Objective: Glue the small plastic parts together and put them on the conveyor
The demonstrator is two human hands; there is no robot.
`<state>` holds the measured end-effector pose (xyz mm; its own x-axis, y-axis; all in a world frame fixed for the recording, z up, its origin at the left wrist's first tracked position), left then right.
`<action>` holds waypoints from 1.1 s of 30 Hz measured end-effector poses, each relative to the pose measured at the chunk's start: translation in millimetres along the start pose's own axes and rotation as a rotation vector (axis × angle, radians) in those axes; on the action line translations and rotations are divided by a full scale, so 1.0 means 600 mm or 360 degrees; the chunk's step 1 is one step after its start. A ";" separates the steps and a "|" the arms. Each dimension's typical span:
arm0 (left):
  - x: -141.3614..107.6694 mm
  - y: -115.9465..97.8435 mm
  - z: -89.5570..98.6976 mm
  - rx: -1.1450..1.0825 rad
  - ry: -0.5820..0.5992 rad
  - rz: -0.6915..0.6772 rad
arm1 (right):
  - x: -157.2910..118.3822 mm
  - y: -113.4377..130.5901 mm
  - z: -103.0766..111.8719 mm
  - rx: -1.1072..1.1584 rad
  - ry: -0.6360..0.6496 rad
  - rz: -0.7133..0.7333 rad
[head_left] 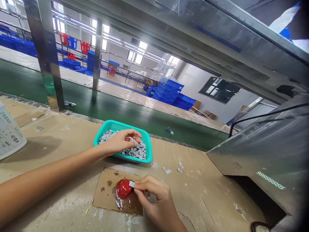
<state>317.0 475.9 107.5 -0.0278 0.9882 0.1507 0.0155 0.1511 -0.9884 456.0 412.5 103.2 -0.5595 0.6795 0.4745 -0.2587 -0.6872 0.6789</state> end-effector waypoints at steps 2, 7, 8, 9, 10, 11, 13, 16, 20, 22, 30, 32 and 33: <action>0.000 -0.001 -0.001 -0.0002 0.0014 -0.0004 | -0.001 0.003 -0.001 -0.0004 0.0008 0.0040; -0.001 0.002 -0.004 -0.0011 0.0025 0.0030 | -0.002 0.010 -0.004 -0.0038 0.0003 0.0131; -0.001 0.002 -0.004 -0.0007 0.0022 0.0032 | -0.002 0.011 -0.004 -0.0041 -0.0009 0.0142; -0.001 0.002 -0.004 0.0000 0.0021 0.0030 | -0.002 0.012 -0.003 -0.0043 -0.0018 0.0150; -0.001 0.002 -0.005 0.0007 0.0021 0.0027 | -0.002 0.013 -0.003 -0.0043 -0.0023 0.0158; 0.000 0.002 -0.005 0.0014 0.0021 0.0025 | -0.002 0.015 -0.004 -0.0043 -0.0025 0.0170; 0.000 0.003 -0.006 0.0025 0.0026 0.0024 | -0.003 0.017 -0.004 -0.0053 -0.0018 0.0187; 0.003 0.004 -0.006 0.0045 0.0032 0.0020 | -0.003 0.018 -0.002 -0.0088 -0.0030 0.0230; 0.004 0.005 -0.005 0.0098 0.0023 -0.0003 | -0.005 0.018 -0.001 -0.0093 -0.0037 0.0316; 0.003 0.005 -0.004 0.0148 0.0007 -0.0015 | -0.006 0.013 -0.003 -0.0079 -0.0003 0.0303; 0.078 -0.006 -0.044 0.0746 -0.0033 -0.0157 | -0.006 -0.005 0.017 -0.0040 -0.0074 0.0213; 0.134 -0.015 -0.080 0.0984 0.0037 -0.0262 | -0.007 -0.011 0.030 -0.0038 -0.0100 0.0200; 0.165 -0.017 -0.101 0.1107 0.0082 -0.0318 | -0.008 -0.013 0.036 -0.0039 -0.0094 0.0215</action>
<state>374.6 573.6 133.8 0.0839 0.9459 0.3133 -0.6246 0.2949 -0.7231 477.8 420.1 107.5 -0.5433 0.5939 0.5934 -0.2038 -0.7790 0.5930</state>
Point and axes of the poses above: each hand's wrist, its own x-axis towards the middle knuckle, its own z-axis out of the back of the hand, y = z × x, the point moved 8 cm from there along x, towards the middle knuckle, and after that the axes turned 6 degrees about -y, right-handed, at the moved point
